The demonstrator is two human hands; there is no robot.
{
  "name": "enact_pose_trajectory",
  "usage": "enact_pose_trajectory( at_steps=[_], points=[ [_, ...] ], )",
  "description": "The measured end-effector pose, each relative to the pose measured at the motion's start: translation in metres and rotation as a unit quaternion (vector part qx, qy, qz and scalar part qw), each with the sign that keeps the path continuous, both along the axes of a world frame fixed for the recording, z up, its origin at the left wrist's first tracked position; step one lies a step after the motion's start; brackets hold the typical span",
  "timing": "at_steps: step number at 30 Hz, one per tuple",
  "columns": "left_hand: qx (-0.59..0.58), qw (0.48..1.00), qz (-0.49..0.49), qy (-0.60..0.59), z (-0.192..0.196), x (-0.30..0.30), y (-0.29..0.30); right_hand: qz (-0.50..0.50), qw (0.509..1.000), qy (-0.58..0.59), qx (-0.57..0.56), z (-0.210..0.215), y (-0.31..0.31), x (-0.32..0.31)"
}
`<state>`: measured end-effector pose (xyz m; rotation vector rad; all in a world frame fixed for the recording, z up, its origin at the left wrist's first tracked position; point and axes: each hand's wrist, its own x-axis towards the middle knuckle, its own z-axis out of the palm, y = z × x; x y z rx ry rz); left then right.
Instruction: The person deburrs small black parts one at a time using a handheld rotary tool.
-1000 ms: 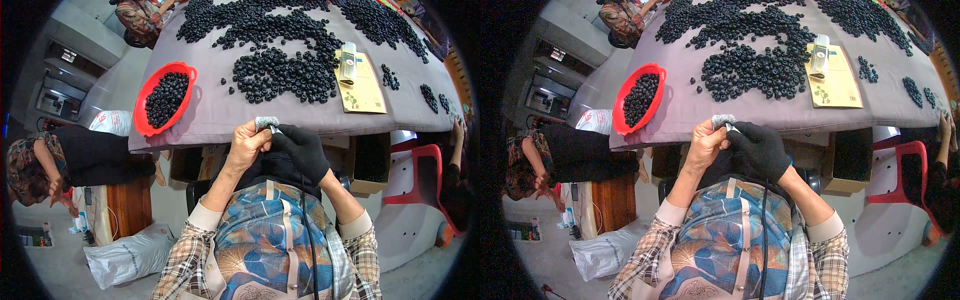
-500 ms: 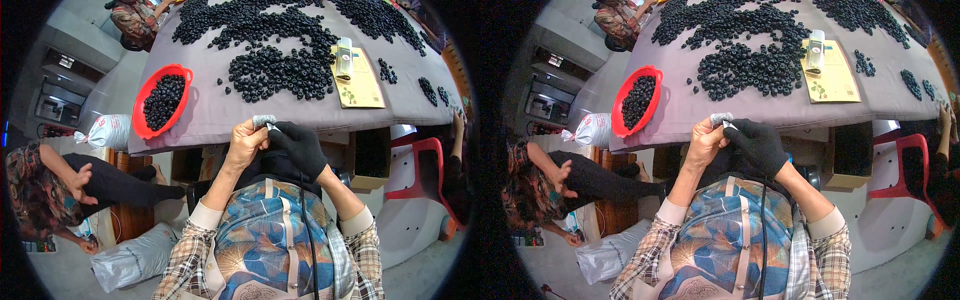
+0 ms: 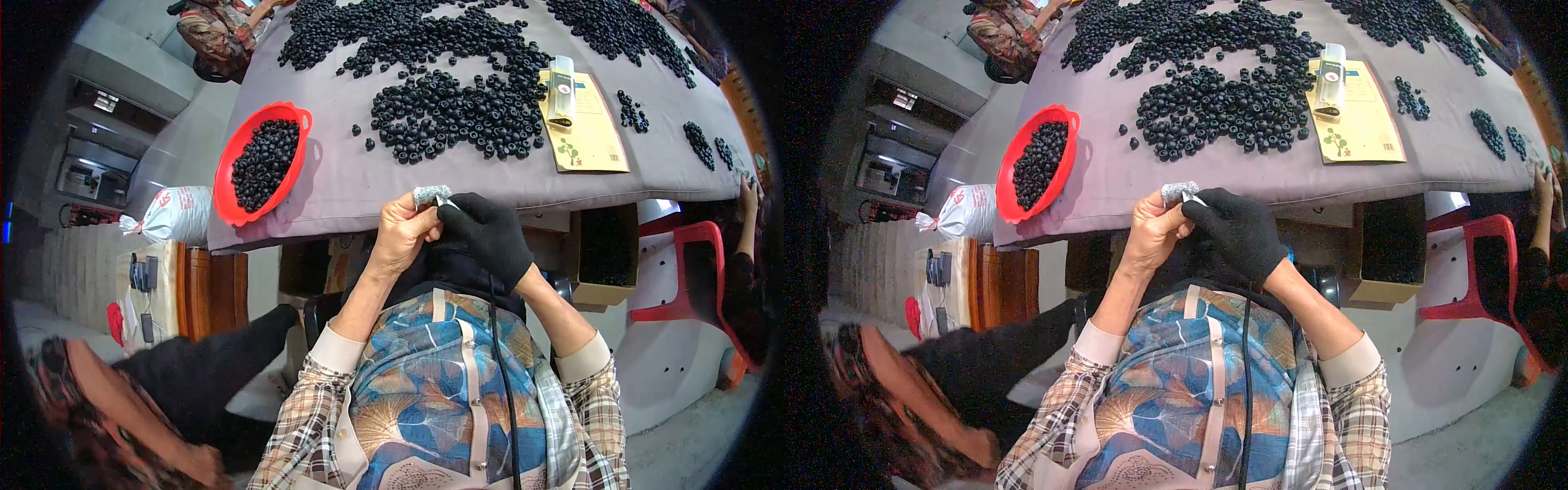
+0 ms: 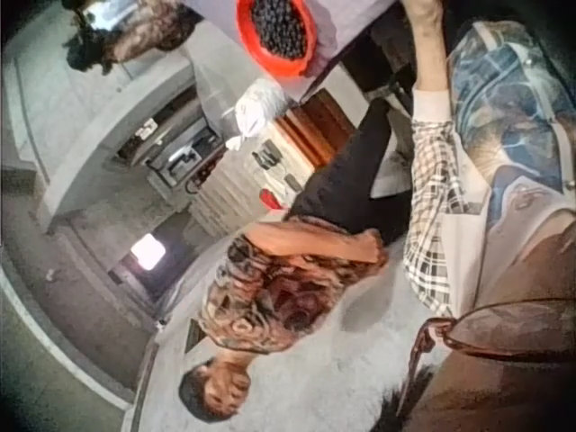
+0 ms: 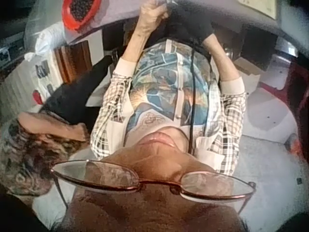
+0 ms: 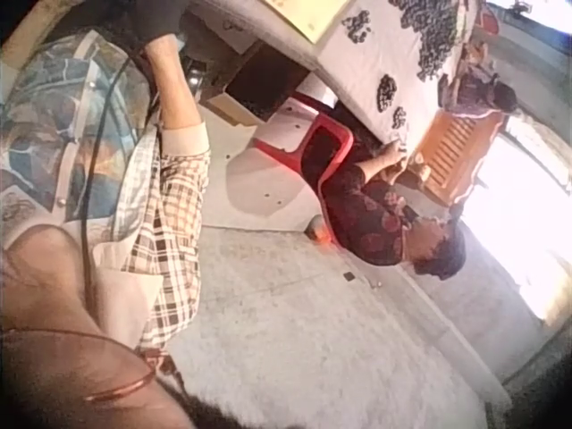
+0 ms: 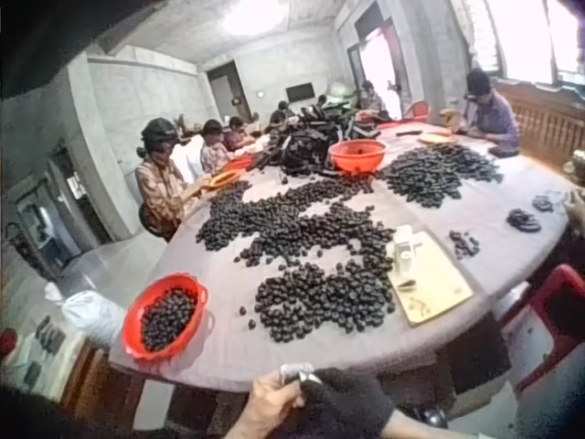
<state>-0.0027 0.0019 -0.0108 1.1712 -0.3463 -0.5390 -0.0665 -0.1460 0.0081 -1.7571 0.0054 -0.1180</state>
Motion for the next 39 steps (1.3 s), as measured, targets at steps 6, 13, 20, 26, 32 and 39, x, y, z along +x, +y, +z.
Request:
enact_pose_trajectory(
  at_steps=[6, 13, 20, 26, 32, 39],
  points=[
    [-0.112, 0.989, -0.013, 0.096, -0.0060, 0.0019, 0.0007, 0.007, 0.999, -0.002, 0.039, 0.0007, -0.0004, 0.0004],
    [-0.125, 0.985, -0.022, 0.120, -0.0003, 0.0016, 0.0036, 0.033, 0.998, -0.034, 0.039, 0.0040, -0.0014, -0.0012],
    [-0.134, 0.984, -0.045, 0.108, -0.0050, 0.0036, 0.0063, 0.040, 0.998, -0.040, 0.035, 0.0033, -0.0011, -0.0014],
    [-0.121, 0.985, -0.038, 0.114, -0.0012, 0.0018, 0.0063, 0.034, 0.998, -0.039, 0.032, 0.0026, 0.0000, -0.0011],
    [-0.124, 0.984, -0.046, 0.119, -0.0025, 0.0033, 0.0062, 0.026, 0.999, -0.044, 0.009, -0.0019, -0.0020, -0.0005],
    [-0.101, 0.988, -0.026, 0.112, -0.0026, 0.0024, 0.0058, 0.037, 0.995, -0.075, -0.049, -0.0017, 0.0000, 0.0022]
  ],
)
